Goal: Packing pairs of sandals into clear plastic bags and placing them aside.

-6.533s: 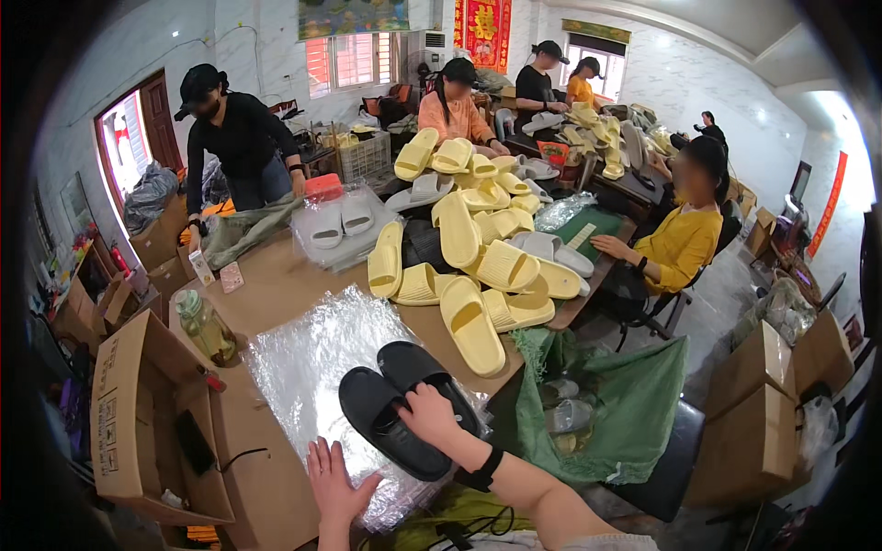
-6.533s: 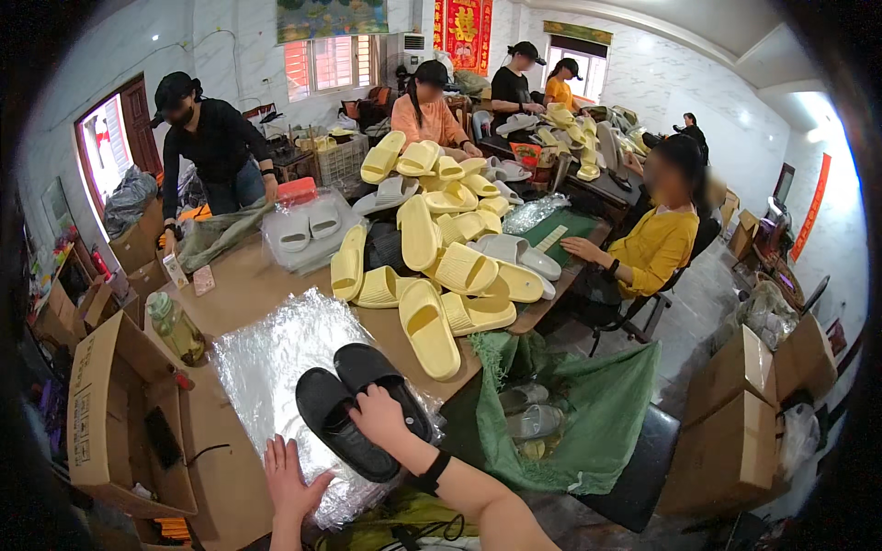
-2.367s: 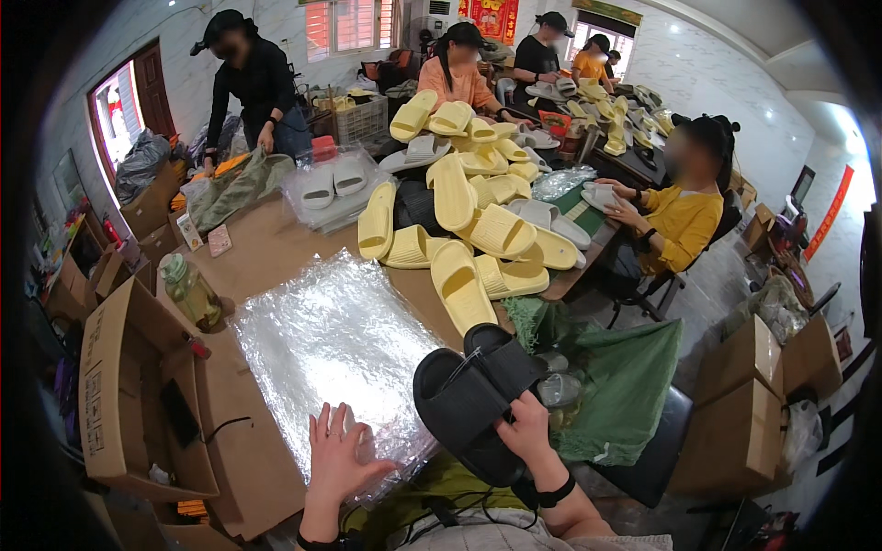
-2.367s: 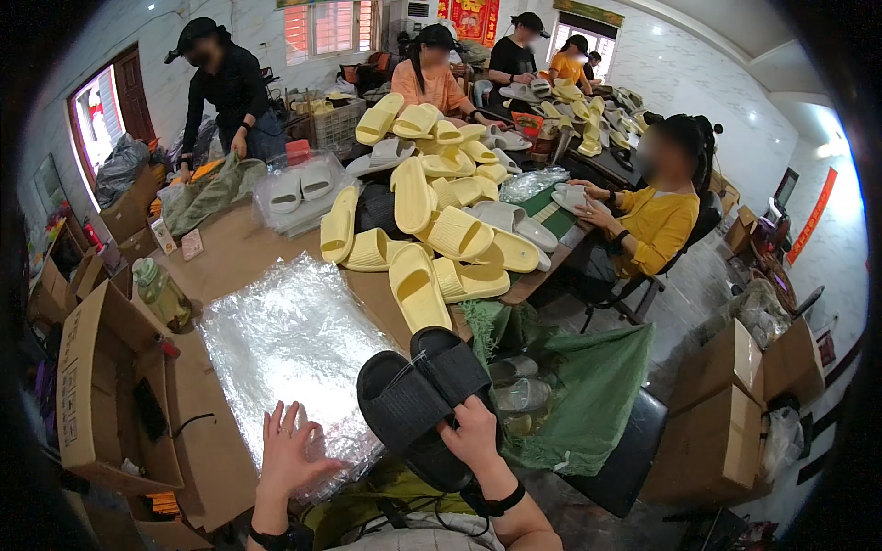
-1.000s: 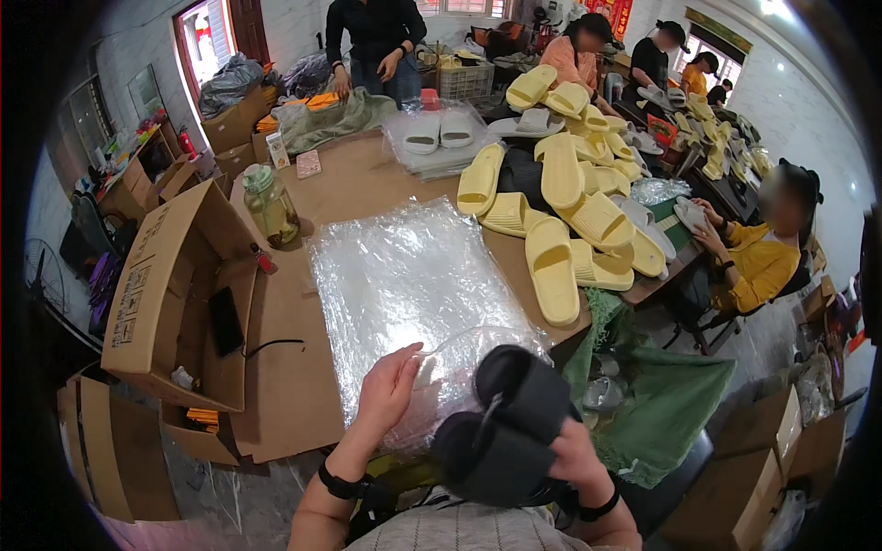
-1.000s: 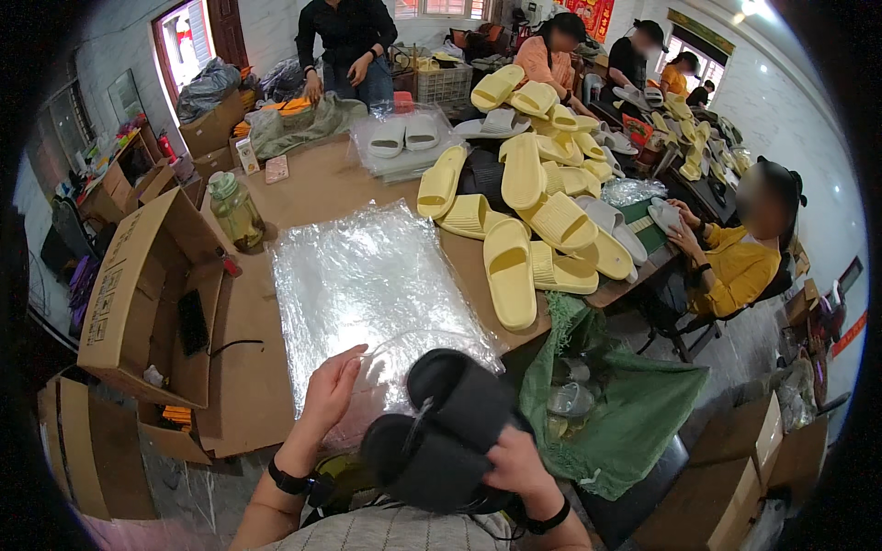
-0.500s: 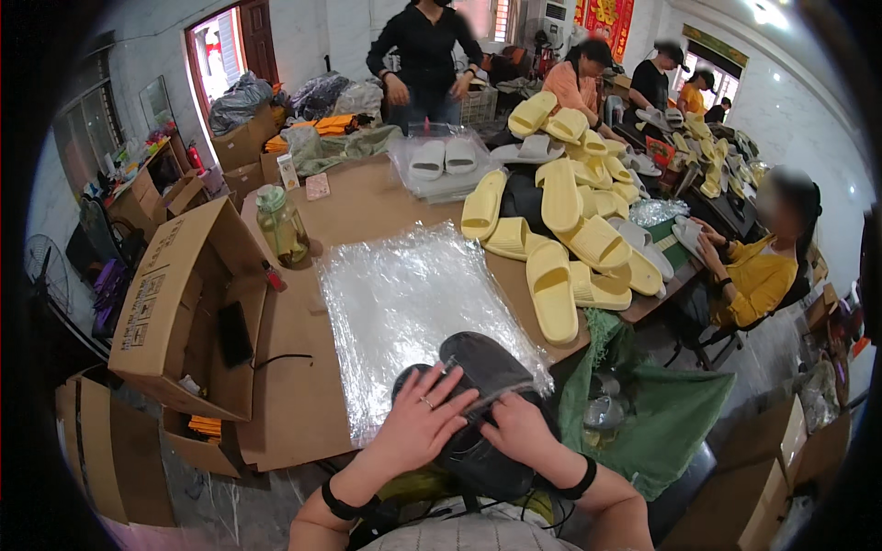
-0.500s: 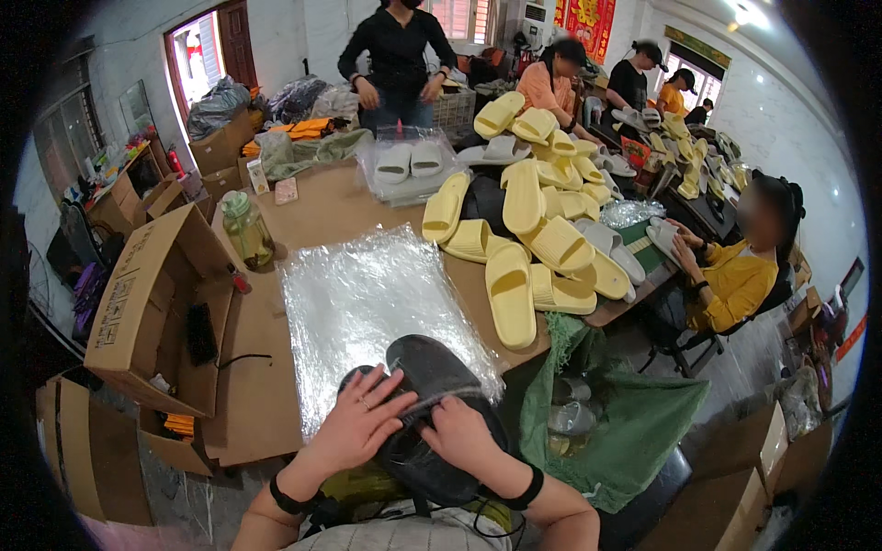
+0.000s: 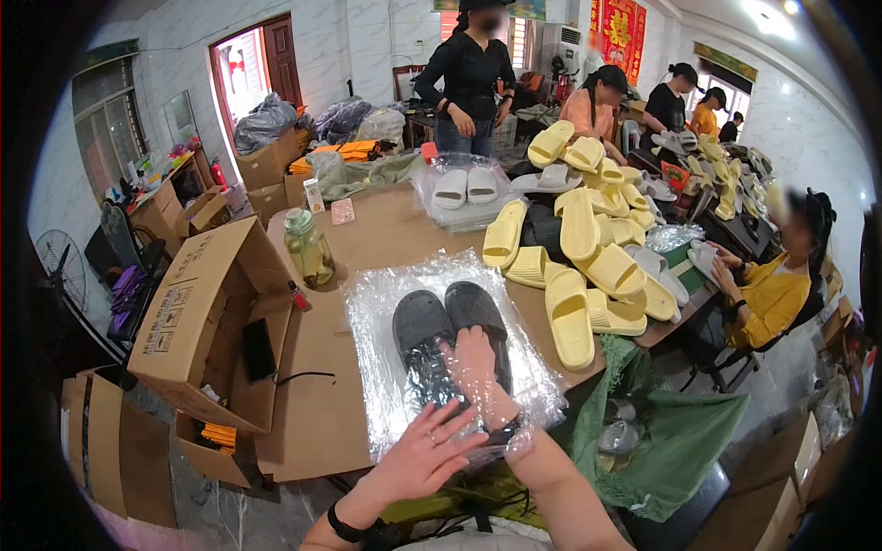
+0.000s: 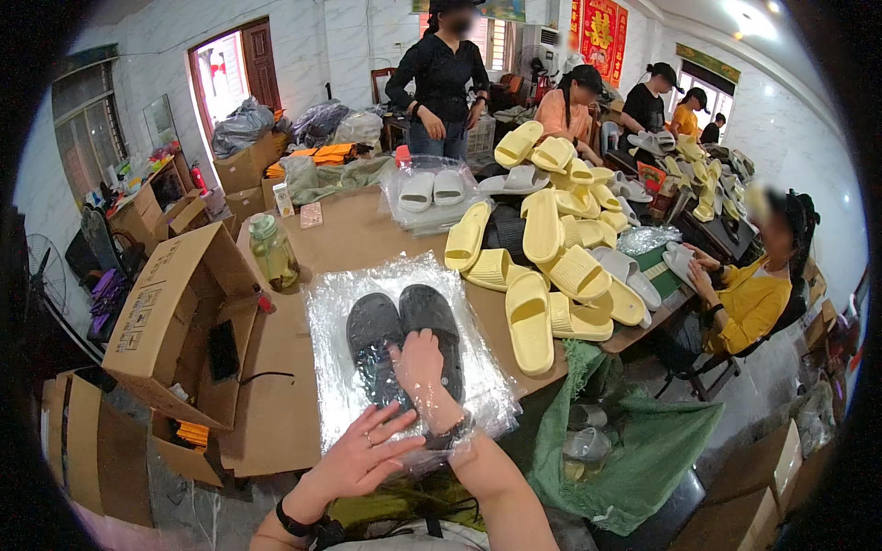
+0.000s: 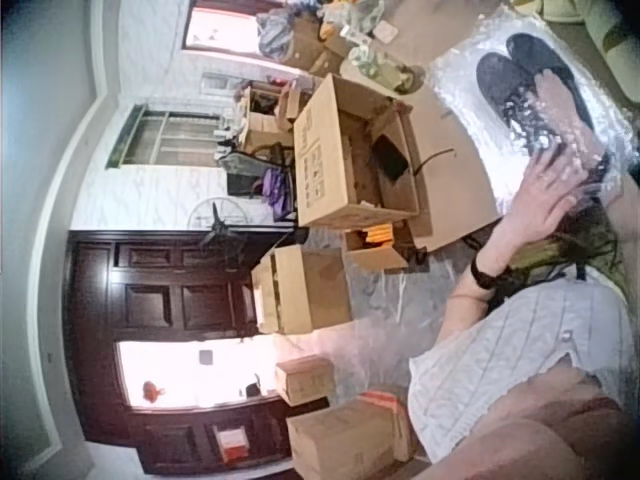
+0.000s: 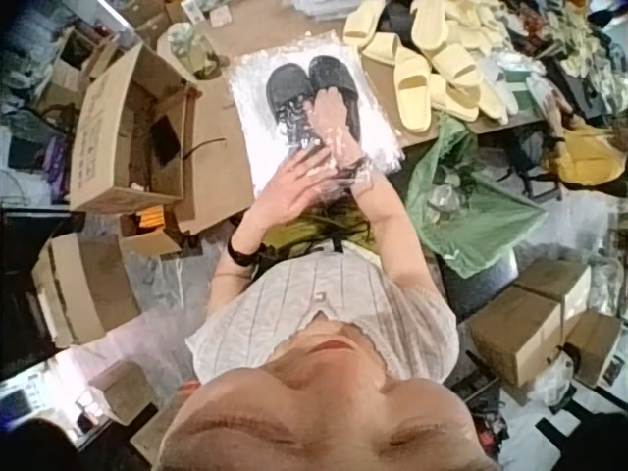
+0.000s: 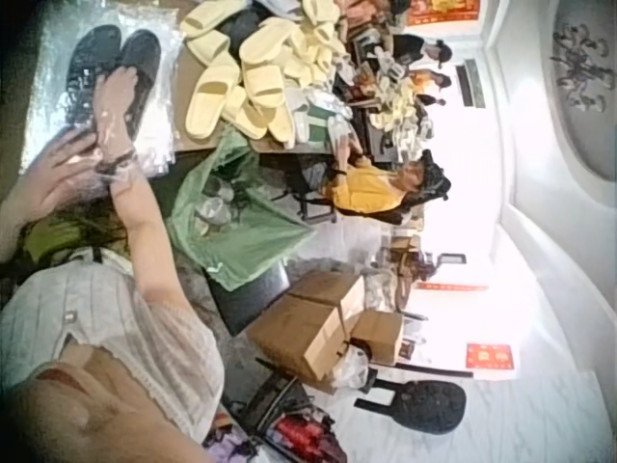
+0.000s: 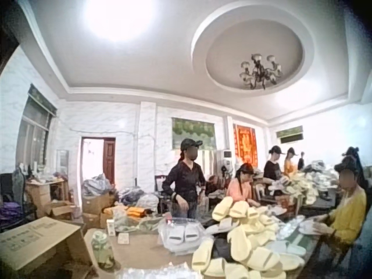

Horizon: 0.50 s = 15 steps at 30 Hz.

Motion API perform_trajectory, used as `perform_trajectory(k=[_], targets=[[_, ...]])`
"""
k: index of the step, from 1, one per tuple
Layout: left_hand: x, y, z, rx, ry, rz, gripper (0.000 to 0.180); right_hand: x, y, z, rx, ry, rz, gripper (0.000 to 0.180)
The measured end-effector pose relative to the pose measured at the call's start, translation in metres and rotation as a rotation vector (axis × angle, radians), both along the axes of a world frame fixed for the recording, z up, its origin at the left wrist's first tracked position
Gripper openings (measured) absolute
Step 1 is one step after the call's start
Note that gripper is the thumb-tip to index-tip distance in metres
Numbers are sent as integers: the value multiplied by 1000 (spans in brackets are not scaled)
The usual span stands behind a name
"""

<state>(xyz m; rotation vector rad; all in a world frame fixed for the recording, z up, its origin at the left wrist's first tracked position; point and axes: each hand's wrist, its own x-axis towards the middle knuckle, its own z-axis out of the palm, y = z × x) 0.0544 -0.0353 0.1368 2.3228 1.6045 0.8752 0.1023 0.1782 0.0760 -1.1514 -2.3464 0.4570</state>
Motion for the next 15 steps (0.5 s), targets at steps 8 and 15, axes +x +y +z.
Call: perform_trajectory(k=[8, 15], targets=[[-42, -24, -24, 53, -459, 463, 46, 114, -64, -5, -45, 357, 449, 53], [-79, -36, -73, -662, -1047, 756, 44, 252, -57, 55, -1147, 218, 349, 19]])
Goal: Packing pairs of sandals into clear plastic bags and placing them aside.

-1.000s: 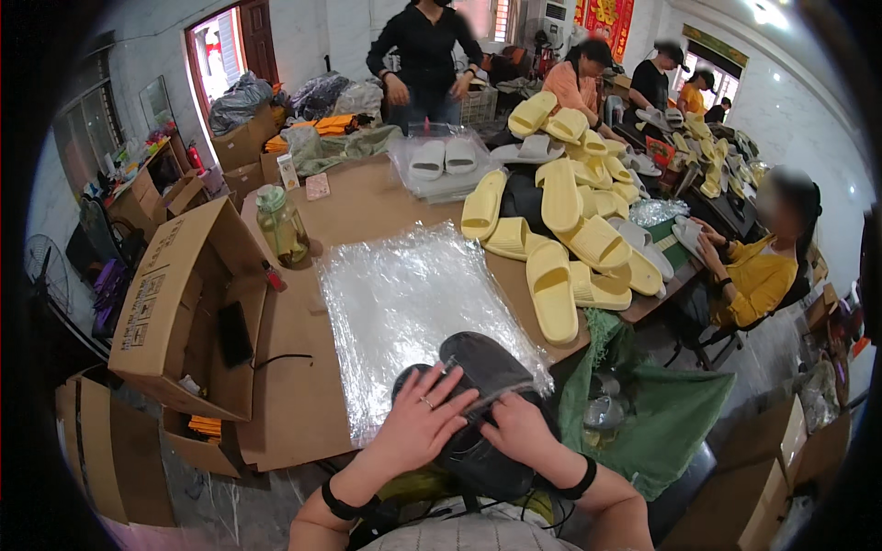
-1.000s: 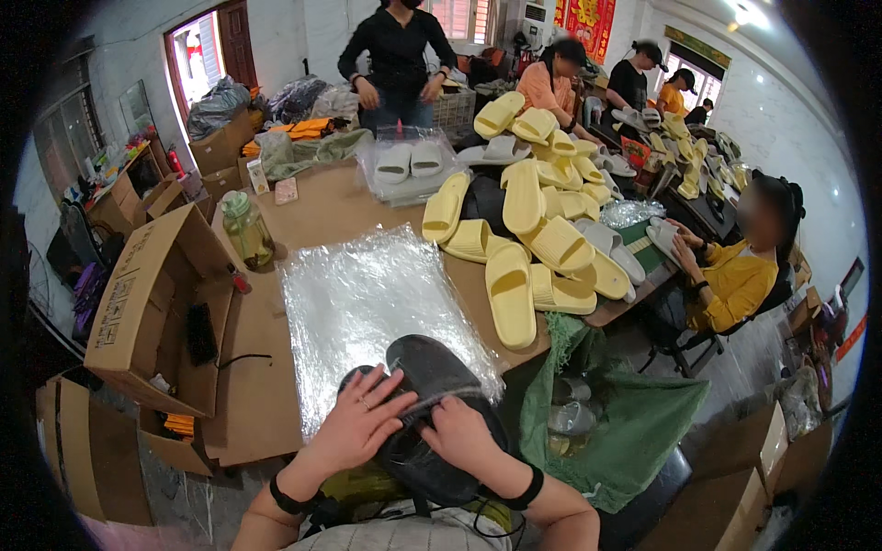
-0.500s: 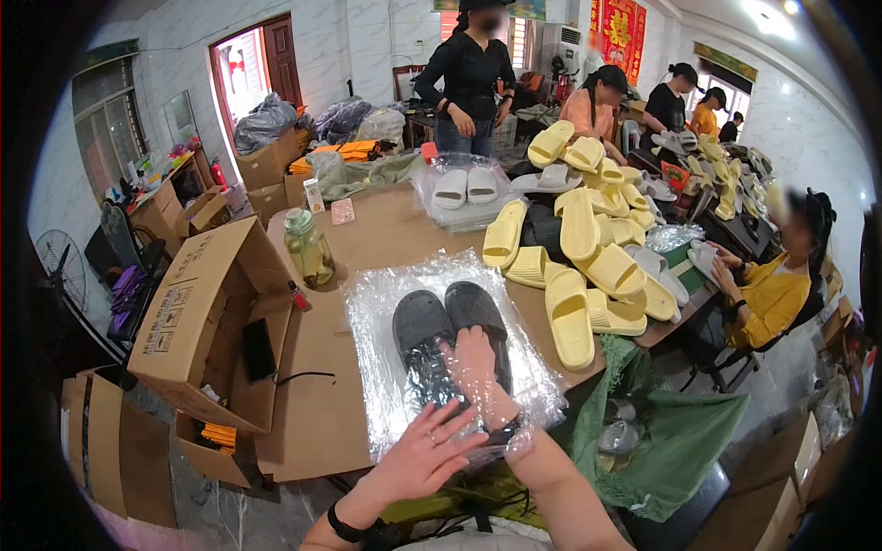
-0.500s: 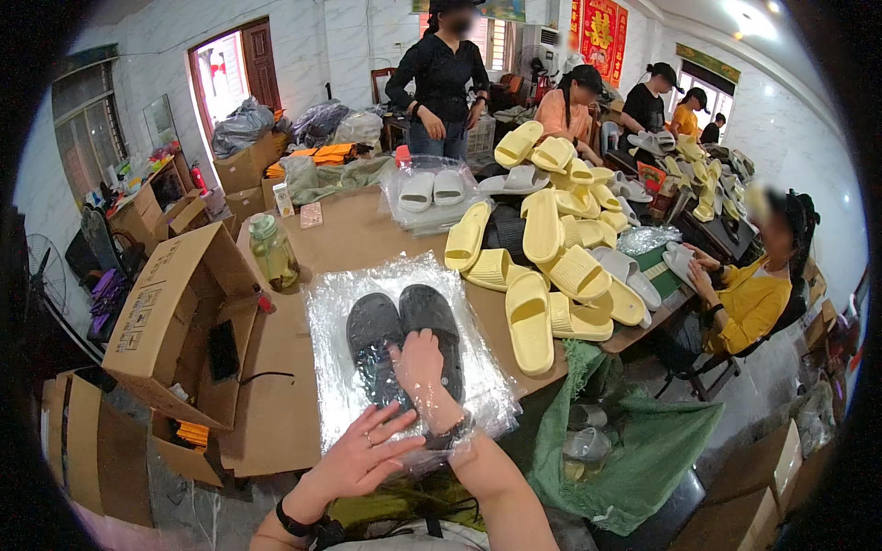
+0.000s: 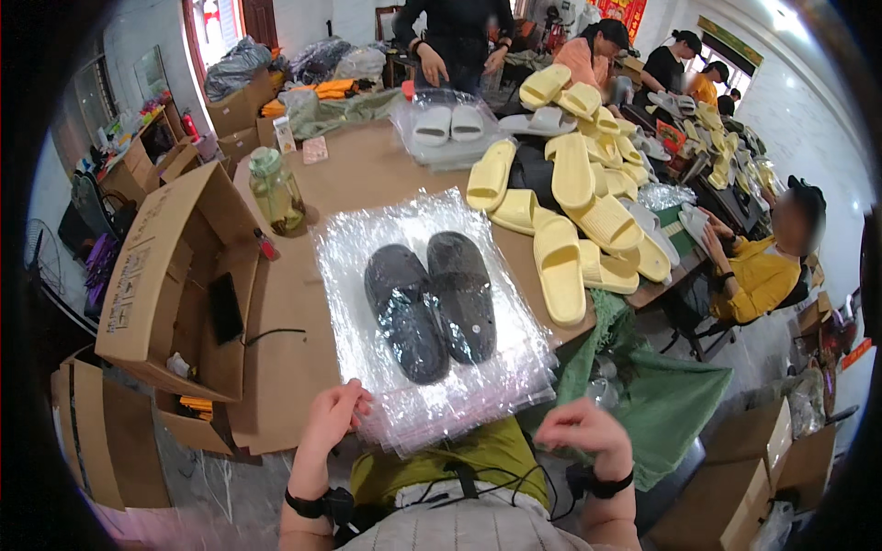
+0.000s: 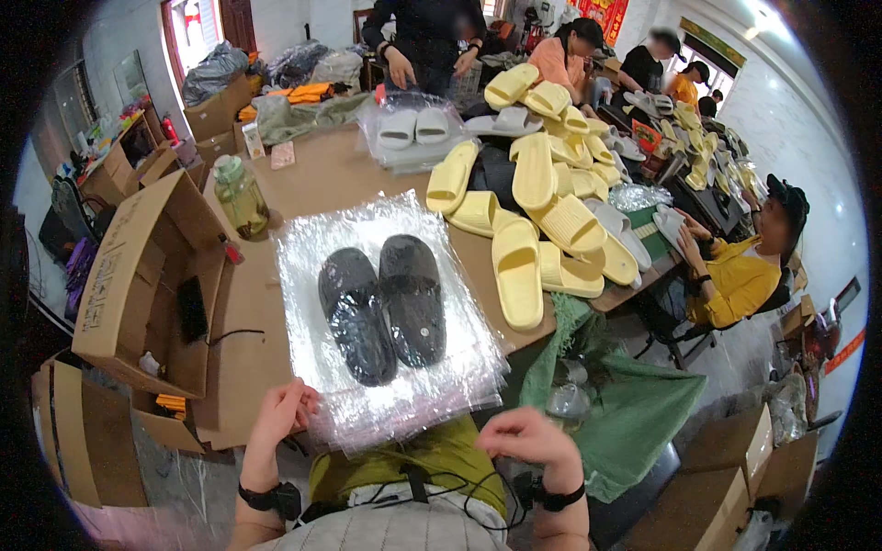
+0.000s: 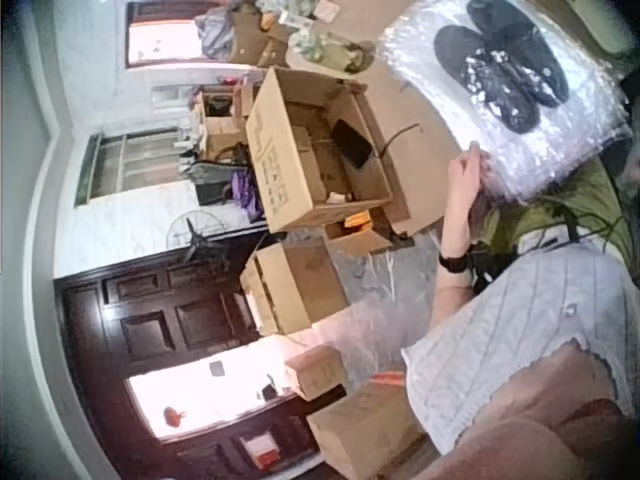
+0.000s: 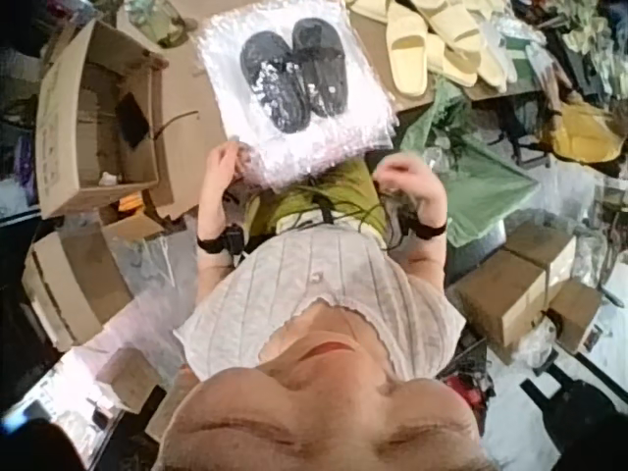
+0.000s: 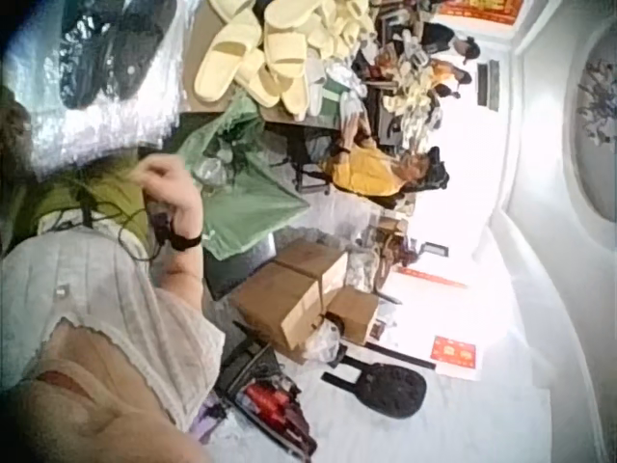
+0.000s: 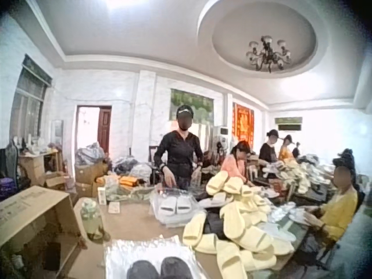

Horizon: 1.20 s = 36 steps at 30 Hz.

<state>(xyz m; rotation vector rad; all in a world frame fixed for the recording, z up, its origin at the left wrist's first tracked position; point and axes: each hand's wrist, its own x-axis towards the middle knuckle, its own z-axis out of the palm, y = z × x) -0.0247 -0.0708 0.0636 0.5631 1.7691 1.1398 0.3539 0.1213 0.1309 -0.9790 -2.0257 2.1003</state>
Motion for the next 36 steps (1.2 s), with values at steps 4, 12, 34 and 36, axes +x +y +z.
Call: perform_trajectory(k=[4, 12, 34, 36], targets=[[15, 16, 4, -95, 109, -81, 49, -6, 36, -2, 293, 48, -531, 26], [34, 11, 4, 6, 369, -149, 38, -47, 68, -55, 416, -280, -380, 39], [17, 16, 15, 479, 73, 80, 9, -51, 92, -11, 141, 224, -468, 19], [17, 17, 5, 595, 196, 53, 9, -54, 93, -22, 247, 471, -481, 17]])
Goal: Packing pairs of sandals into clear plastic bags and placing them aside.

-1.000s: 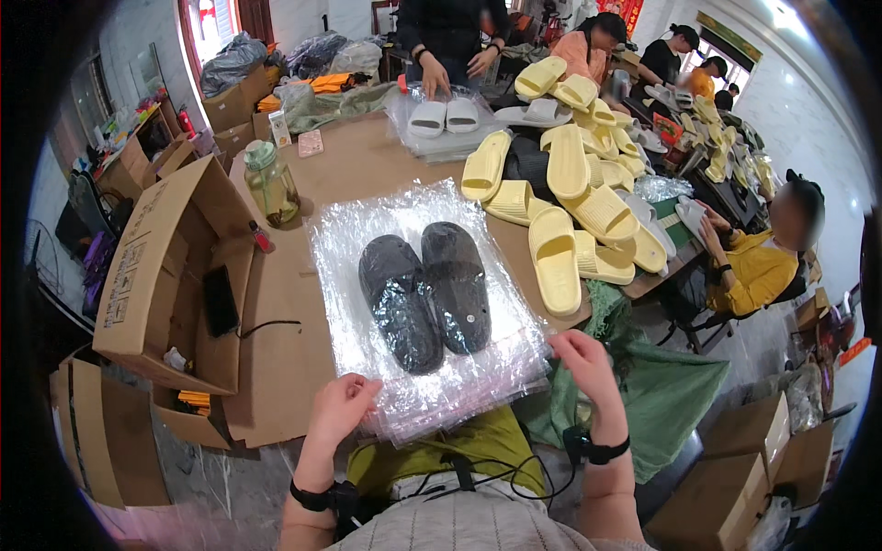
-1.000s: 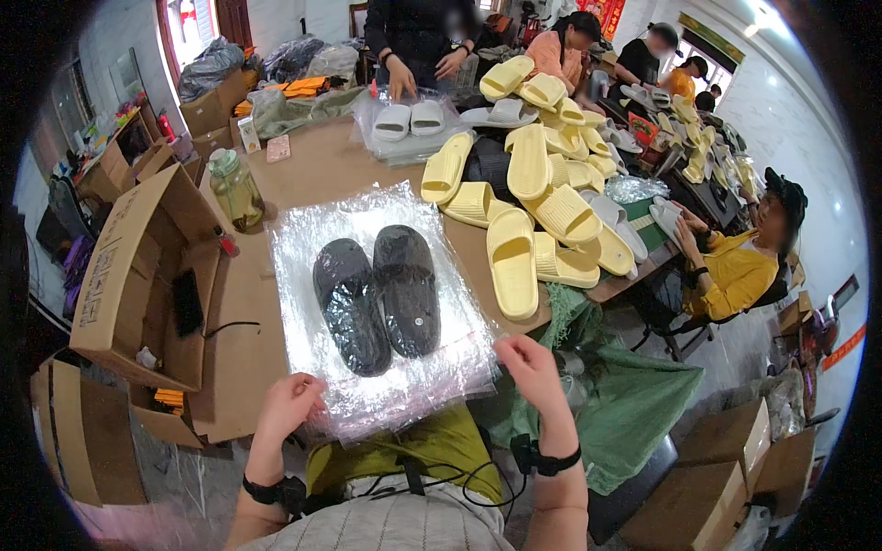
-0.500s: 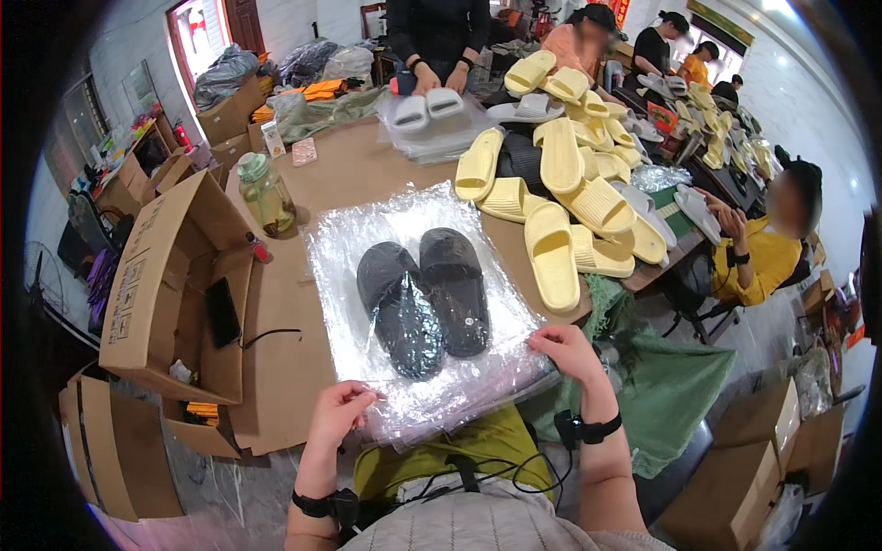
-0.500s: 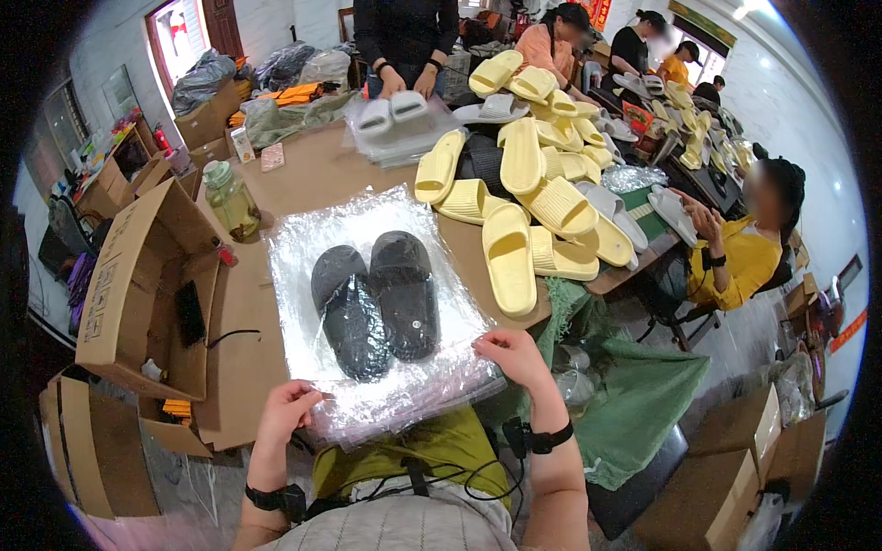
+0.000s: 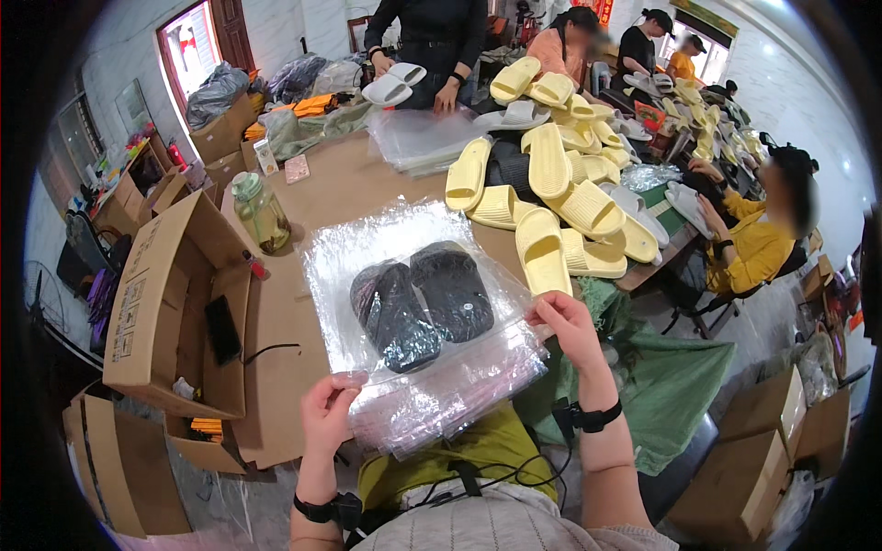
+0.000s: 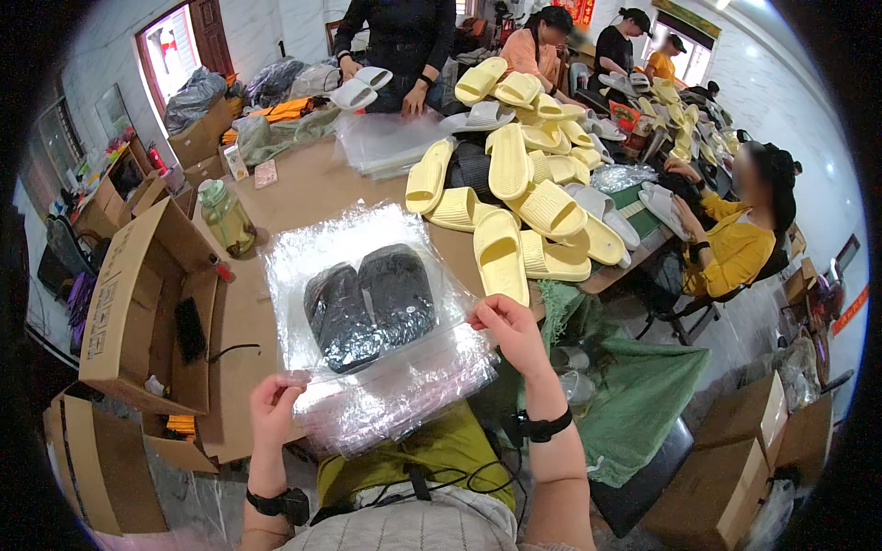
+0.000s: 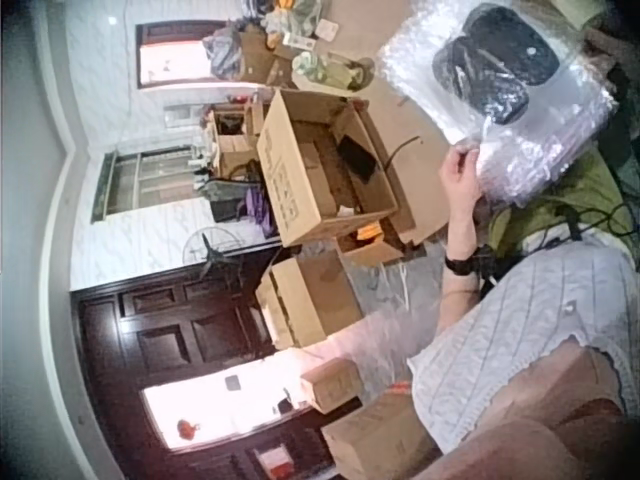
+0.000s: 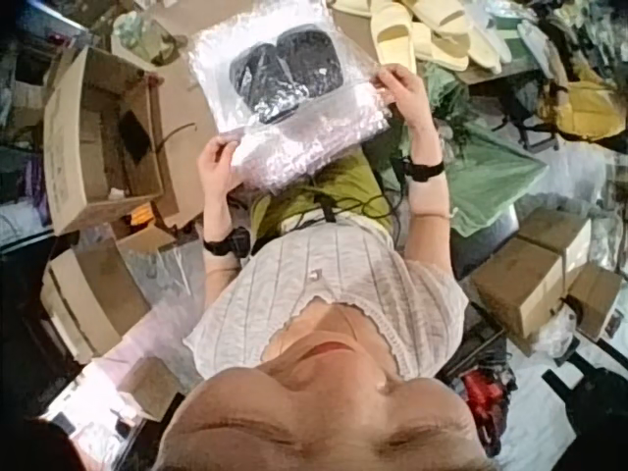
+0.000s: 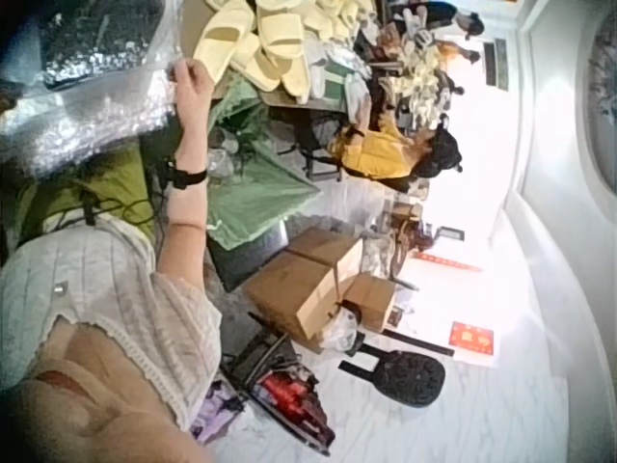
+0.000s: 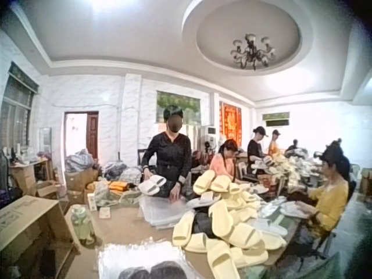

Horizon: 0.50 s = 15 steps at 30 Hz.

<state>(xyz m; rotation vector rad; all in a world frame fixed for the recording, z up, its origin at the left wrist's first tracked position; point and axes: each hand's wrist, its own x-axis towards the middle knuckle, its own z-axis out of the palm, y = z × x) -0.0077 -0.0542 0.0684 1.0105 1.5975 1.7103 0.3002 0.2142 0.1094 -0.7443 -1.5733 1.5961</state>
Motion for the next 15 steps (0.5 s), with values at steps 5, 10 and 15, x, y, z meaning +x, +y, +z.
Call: perform_trajectory(k=[5, 10, 15], targets=[[-5, -2, -25, -14, 452, -30, 11, -1, -7, -49, 53, -4, -77, 14], [1, -13, -8, -136, 471, -20, 13, 1, -18, -67, -11, -69, -99, 13], [-4, 11, 48, 48, -75, 52, 8, -12, -13, -15, -102, 183, -135, 16]])
